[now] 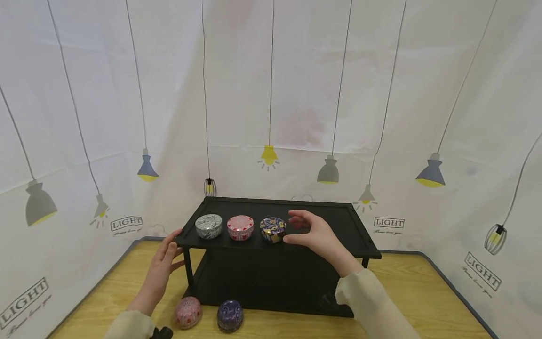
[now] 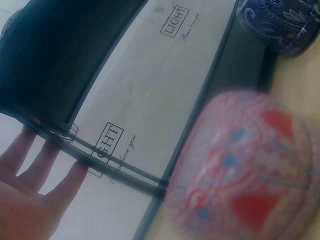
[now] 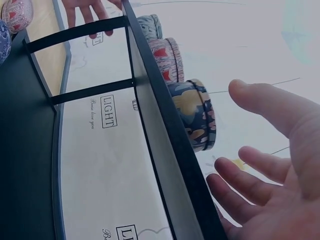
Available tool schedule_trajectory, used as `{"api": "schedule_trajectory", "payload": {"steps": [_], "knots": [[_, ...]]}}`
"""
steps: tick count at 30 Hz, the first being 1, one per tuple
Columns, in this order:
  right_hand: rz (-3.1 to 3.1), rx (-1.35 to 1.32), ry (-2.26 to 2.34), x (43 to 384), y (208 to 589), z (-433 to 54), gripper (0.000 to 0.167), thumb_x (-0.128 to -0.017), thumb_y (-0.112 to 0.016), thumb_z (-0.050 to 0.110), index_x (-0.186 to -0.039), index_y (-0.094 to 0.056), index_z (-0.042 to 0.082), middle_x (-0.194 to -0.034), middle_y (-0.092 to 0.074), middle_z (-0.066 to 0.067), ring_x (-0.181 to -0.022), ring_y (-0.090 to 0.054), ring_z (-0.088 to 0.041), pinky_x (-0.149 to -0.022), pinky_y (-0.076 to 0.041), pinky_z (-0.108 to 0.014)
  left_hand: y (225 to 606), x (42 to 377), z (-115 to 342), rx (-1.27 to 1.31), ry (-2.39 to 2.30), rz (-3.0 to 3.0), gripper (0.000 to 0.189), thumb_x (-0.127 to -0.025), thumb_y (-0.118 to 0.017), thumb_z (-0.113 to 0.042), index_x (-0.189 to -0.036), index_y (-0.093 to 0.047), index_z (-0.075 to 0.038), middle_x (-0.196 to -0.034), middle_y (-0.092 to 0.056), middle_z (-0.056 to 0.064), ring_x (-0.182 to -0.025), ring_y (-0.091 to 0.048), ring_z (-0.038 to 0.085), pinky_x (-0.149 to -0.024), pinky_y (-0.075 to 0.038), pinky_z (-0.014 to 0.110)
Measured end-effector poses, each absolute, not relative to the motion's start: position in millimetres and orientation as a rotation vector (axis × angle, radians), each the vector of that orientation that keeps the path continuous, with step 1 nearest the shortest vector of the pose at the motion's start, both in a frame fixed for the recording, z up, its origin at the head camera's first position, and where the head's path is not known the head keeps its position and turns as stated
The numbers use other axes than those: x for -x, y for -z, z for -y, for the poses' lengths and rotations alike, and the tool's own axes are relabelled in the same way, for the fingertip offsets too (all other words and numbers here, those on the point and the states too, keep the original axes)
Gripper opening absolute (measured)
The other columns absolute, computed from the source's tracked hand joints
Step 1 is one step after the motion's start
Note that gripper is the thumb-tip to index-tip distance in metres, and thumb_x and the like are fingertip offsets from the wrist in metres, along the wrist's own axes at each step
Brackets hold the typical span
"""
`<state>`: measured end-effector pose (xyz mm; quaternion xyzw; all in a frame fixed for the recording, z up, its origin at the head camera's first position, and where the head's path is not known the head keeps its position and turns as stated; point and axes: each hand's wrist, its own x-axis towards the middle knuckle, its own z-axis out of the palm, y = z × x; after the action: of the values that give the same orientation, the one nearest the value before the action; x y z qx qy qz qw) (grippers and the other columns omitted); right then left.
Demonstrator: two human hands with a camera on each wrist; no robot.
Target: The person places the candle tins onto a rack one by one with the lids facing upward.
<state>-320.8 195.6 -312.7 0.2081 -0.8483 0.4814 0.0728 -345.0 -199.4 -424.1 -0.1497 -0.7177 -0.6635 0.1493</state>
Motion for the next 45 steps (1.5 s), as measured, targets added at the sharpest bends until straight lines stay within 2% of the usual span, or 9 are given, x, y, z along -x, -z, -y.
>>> {"api": "schedule_trajectory", "payload": {"steps": [13, 20, 24, 30, 35, 39, 45], "knots": [[2.441, -0.661, -1.543, 300.7, 324.8, -193.0, 0.055, -0.086, -0.075, 0.019, -0.135, -0.054, 0.009, -0.126, -0.059, -0.014, -0.113, -0.056, -0.029, -0.091, -0.048, -0.042, 425.4, 345.0, 205.8, 0.377, 1.923, 2.077, 0.048, -0.106, -0.032, -0.037, -0.15, -0.033, -0.017, -0.151, -0.028, 0.017, -0.127, -0.037, 0.035, -0.099, -0.036, 0.062], [2.405, -0.678, -1.576, 291.6, 333.7, -188.1, 0.053, -0.085, -0.077, 0.02, -0.132, -0.057, 0.008, -0.123, -0.062, -0.012, -0.11, -0.058, -0.027, -0.088, -0.049, -0.034, 426.5, 345.3, 206.0, 0.357, 1.915, 2.087, 0.047, -0.107, -0.032, -0.036, -0.15, -0.034, -0.018, -0.149, -0.032, 0.014, -0.119, -0.042, 0.023, -0.098, -0.039, 0.058], [2.372, -0.694, -1.597, 284.3, 337.9, -186.6, 0.049, -0.085, -0.076, 0.017, -0.13, -0.058, 0.007, -0.121, -0.063, -0.011, -0.109, -0.059, -0.024, -0.091, -0.048, -0.035, 426.9, 344.4, 205.1, 0.36, 1.913, 2.081, 0.046, -0.107, -0.033, -0.036, -0.149, -0.035, -0.018, -0.148, -0.033, 0.013, -0.115, -0.045, 0.013, -0.098, -0.039, 0.059], [2.324, -0.789, -1.608, 272.5, 345.1, -182.2, 0.045, -0.085, -0.076, 0.013, -0.126, -0.06, 0.004, -0.118, -0.064, -0.013, -0.104, -0.06, -0.02, -0.087, -0.05, -0.034, 426.2, 343.4, 202.9, 0.381, 1.904, 2.07, 0.045, -0.107, -0.034, -0.034, -0.149, -0.036, -0.017, -0.148, -0.035, 0.013, -0.11, -0.049, 0.004, -0.098, -0.039, 0.061], [2.348, -0.83, -1.593, 268.1, 350.0, -176.5, 0.044, -0.085, -0.076, 0.015, -0.124, -0.061, 0.005, -0.118, -0.064, -0.012, -0.104, -0.06, -0.018, -0.088, -0.05, -0.036, 423.8, 343.6, 201.9, 0.379, 1.899, 2.081, 0.045, -0.107, -0.034, -0.034, -0.149, -0.035, -0.017, -0.148, -0.034, 0.013, -0.112, -0.048, 0.008, -0.098, -0.039, 0.06], [2.382, -0.85, -1.603, 266.0, 356.5, -171.0, 0.043, -0.086, -0.075, 0.018, -0.125, -0.061, 0.008, -0.119, -0.064, -0.009, -0.104, -0.059, -0.021, -0.087, -0.05, -0.036, 422.3, 343.7, 200.7, 0.373, 1.9, 2.084, 0.046, -0.107, -0.033, -0.036, -0.149, -0.035, -0.019, -0.149, -0.034, 0.013, -0.115, -0.046, 0.015, -0.098, -0.039, 0.06], [2.431, -0.855, -1.695, 264.5, 373.3, -163.0, 0.043, -0.088, -0.074, 0.019, -0.126, -0.06, 0.007, -0.121, -0.062, -0.012, -0.106, -0.059, -0.026, -0.087, -0.05, -0.036, 424.2, 345.1, 199.0, 0.384, 1.875, 2.07, 0.045, -0.107, -0.034, -0.035, -0.148, -0.037, -0.016, -0.146, -0.037, 0.015, -0.115, -0.047, 0.02, -0.096, -0.041, 0.06]]}}
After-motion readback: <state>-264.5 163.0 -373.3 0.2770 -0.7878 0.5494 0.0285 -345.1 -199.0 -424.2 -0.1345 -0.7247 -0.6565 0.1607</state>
